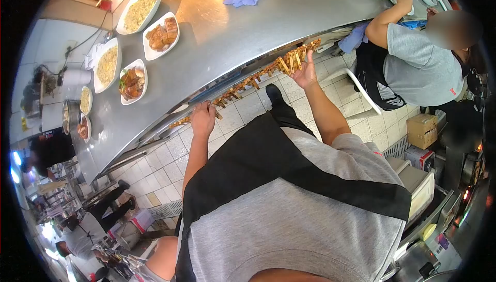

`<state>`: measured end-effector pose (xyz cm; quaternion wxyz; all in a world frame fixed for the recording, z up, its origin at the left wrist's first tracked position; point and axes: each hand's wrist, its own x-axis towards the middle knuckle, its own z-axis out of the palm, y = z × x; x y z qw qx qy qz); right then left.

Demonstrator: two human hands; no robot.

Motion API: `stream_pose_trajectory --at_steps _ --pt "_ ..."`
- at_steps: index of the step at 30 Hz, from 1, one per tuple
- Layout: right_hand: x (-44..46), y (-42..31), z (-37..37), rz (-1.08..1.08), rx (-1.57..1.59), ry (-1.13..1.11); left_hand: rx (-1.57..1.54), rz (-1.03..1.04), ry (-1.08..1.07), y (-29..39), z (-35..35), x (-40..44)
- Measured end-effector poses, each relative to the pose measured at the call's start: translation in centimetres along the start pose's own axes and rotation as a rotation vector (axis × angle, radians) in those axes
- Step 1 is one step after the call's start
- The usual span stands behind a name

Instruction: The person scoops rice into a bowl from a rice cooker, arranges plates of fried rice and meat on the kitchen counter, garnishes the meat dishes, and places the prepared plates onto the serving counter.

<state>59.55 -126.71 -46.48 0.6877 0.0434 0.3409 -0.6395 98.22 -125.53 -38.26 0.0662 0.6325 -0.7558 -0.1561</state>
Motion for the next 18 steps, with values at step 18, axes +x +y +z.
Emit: stream_pose_trajectory --at_steps 18 --pt "-2.9 0.7 -2.2 -0.046 -0.429 0.154 0.028 -0.023 0.026 -0.6 1.0 -0.1"
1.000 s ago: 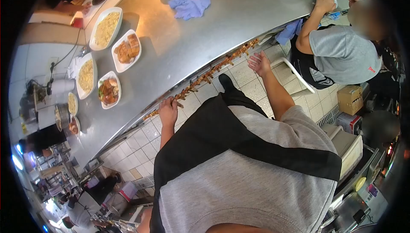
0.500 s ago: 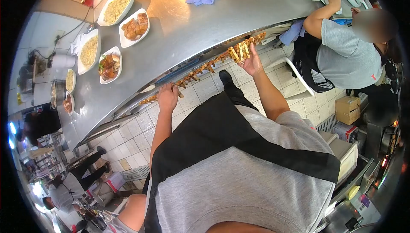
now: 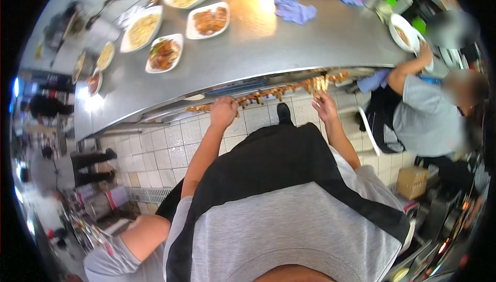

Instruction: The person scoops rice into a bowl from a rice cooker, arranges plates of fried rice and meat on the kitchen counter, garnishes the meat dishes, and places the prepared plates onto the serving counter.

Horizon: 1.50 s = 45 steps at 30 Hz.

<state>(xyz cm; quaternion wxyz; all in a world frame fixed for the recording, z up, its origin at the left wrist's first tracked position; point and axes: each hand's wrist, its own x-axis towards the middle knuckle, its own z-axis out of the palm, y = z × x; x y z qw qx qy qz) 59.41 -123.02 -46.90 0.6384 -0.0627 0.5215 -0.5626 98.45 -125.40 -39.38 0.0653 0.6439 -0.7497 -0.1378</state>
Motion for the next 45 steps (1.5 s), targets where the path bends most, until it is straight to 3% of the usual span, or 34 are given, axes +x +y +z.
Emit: stream_pose_trajectory --at_steps 8,17,20,23,26,29,33,37,38,41,42,45 --pt "-0.6 -2.1 -0.2 0.039 -0.029 0.006 -0.005 -0.003 0.053 0.1 0.2 -0.2" --pt "-2.3 -5.2 0.3 0.287 -0.128 0.088 -0.064 0.012 0.040 -0.4 0.2 0.2" --pt "-0.1 -6.1 -2.2 0.366 -0.171 -0.021 -0.110 -0.044 -0.007 -0.3 0.1 0.5" --pt "-0.1 -9.4 -1.3 0.415 -0.453 -0.088 -0.114 -0.049 0.080 -0.5 0.8 0.7" --pt "-0.6 -13.8 2.3 0.400 -0.968 -0.251 -0.142 -0.066 0.092 -0.7 0.9 1.6" --pt "-2.0 -18.1 6.6 0.306 -1.435 -0.510 -0.072 -0.062 0.085 -0.1 -0.2 2.3" --pt "-4.4 -21.2 14.3 0.004 -1.667 -0.808 -0.023 -0.079 -0.030 -0.5 0.5 2.9" --pt "-3.3 -21.3 22.8 -0.270 -1.720 -0.877 -0.519 -0.092 -0.130 -1.0 -5.7 1.9" --pt "-2.9 -21.0 24.5 -0.301 -1.730 -0.855 -0.674 -0.181 -0.041 -1.4 -7.6 1.8" --pt "-1.0 -18.7 30.9 -0.764 -1.637 -0.921 -1.140 -0.444 0.289 -5.9 -10.1 1.9" --pt "-0.8 -17.8 33.4 -0.905 -1.589 -0.902 -1.175 -0.559 0.465 -7.4 -11.4 2.5" --pt "0.7 -14.4 42.6 -1.017 -1.542 -0.951 -1.009 -0.686 0.844 -13.8 -12.8 5.0"
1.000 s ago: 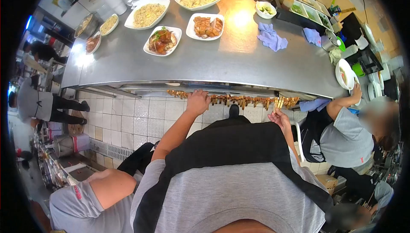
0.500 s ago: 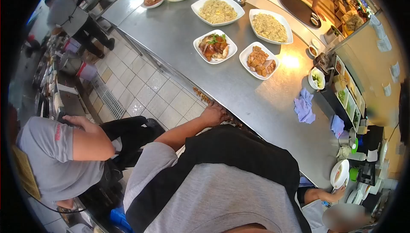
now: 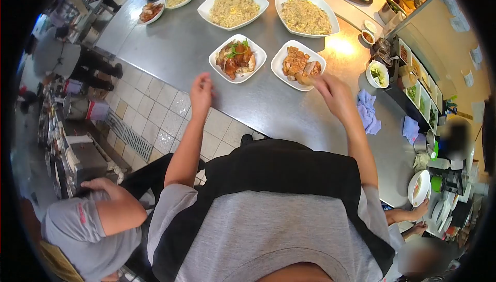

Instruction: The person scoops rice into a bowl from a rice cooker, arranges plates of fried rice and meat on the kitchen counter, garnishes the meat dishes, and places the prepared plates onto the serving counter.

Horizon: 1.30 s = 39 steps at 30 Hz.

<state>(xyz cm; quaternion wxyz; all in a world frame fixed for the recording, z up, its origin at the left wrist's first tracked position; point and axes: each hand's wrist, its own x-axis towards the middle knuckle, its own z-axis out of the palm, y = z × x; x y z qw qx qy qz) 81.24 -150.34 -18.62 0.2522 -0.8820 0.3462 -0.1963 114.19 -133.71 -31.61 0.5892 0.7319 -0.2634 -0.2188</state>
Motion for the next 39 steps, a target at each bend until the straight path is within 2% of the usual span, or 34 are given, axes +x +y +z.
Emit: stream_pose_trajectory --at_steps 1,5,6,9,11,14,16,19,22,25,28,30,32,35,39 --pt "3.2 -0.4 1.3 -0.022 -0.012 -0.002 0.010 0.051 0.078 -0.4 0.0 2.3" --pt "12.7 -1.5 6.5 -0.119 -0.170 -0.033 -0.151 -0.201 -0.166 1.3 -0.1 7.8" --pt "14.3 -1.6 7.7 -0.156 -0.260 -0.113 -0.122 -0.237 -0.240 1.6 0.0 8.4" --pt "18.1 -0.1 12.2 -0.207 -0.486 -0.254 -0.040 -0.284 -0.454 1.1 0.3 10.3" --pt "19.0 0.9 13.2 -0.155 -0.417 -0.325 -0.055 -0.284 -0.494 1.9 0.1 10.1" --pt "17.0 -0.7 8.9 -0.011 -0.223 -0.190 -0.058 -0.218 -0.471 0.6 -0.4 9.8" --pt "15.6 0.4 6.3 0.047 -0.112 0.000 -0.100 -0.231 -0.483 0.7 -0.8 9.8" --pt "12.0 5.2 2.8 0.181 -0.057 0.257 -0.124 -0.278 -0.494 4.7 -0.5 10.1" --pt "6.0 10.9 2.4 0.345 -0.099 0.423 -0.125 -0.288 -0.547 10.0 0.8 12.6" --pt "0.7 13.6 4.8 0.455 -0.171 0.416 -0.219 -0.212 -0.694 15.3 4.2 16.5" --pt "-1.8 10.9 6.2 0.358 -0.418 0.436 -0.256 -0.144 -0.713 15.9 9.8 23.6" --pt "-1.9 10.4 7.1 0.358 -0.464 0.445 -0.300 -0.089 -0.702 18.0 14.8 26.3" --pt "-1.8 10.3 7.1 0.354 -0.489 0.440 -0.304 -0.062 -0.684 16.7 20.3 31.6" --pt "-1.7 10.1 6.8 0.358 -0.479 0.424 -0.343 -0.109 -0.663 17.7 27.0 34.1" --pt "-1.5 10.0 6.6 0.378 -0.460 0.416 -0.353 -0.154 -0.596 13.4 35.7 40.3"
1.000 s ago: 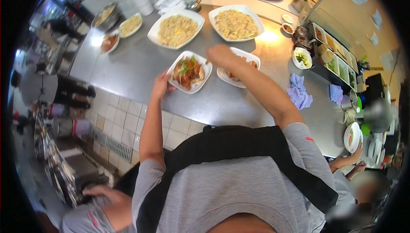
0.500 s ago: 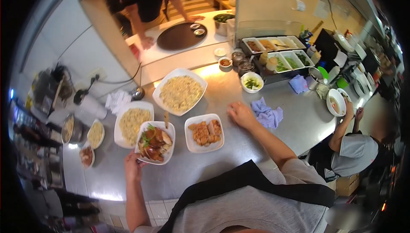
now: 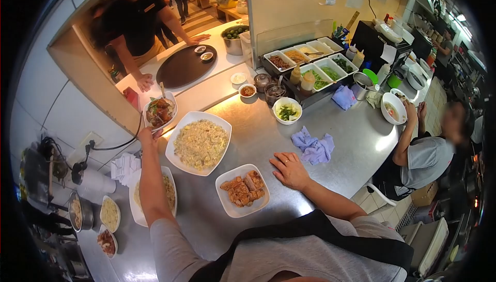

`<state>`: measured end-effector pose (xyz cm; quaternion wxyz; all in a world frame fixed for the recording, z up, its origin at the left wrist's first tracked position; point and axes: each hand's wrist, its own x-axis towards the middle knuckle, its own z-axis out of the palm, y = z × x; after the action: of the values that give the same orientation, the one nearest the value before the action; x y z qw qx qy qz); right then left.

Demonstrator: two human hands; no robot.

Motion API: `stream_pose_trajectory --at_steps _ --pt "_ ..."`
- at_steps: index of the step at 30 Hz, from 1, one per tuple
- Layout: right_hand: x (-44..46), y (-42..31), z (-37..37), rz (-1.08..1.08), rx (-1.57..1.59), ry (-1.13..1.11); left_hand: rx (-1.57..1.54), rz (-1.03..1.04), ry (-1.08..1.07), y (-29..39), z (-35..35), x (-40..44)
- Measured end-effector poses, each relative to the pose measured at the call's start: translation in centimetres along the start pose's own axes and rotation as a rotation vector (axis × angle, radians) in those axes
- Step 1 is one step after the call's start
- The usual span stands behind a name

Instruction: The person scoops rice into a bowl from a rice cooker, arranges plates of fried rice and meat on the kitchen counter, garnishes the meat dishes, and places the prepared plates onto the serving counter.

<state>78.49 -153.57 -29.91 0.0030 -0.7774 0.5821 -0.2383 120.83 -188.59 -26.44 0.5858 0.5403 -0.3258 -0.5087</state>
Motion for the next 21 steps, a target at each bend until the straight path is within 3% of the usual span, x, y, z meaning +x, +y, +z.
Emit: stream_pose_trajectory --at_steps 6,12,15,18,21 --pt "0.5 -0.2 -0.4 0.009 0.001 -0.028 -0.031 -0.156 0.043 -3.4 1.5 5.7" --pt "0.8 -0.3 -0.4 0.016 -0.001 -0.044 -0.019 -0.152 -0.143 -5.3 1.6 6.8" --pt "0.8 -0.3 -0.3 0.021 -0.004 -0.050 -0.034 -0.244 -0.100 -5.9 2.6 7.2" --pt "0.9 -0.3 -0.4 0.023 -0.003 -0.053 -0.055 -0.287 -0.229 -8.6 1.1 9.6" --pt "0.8 -0.3 -0.6 0.017 0.004 -0.048 0.294 -0.379 -0.177 -3.3 2.9 2.0"
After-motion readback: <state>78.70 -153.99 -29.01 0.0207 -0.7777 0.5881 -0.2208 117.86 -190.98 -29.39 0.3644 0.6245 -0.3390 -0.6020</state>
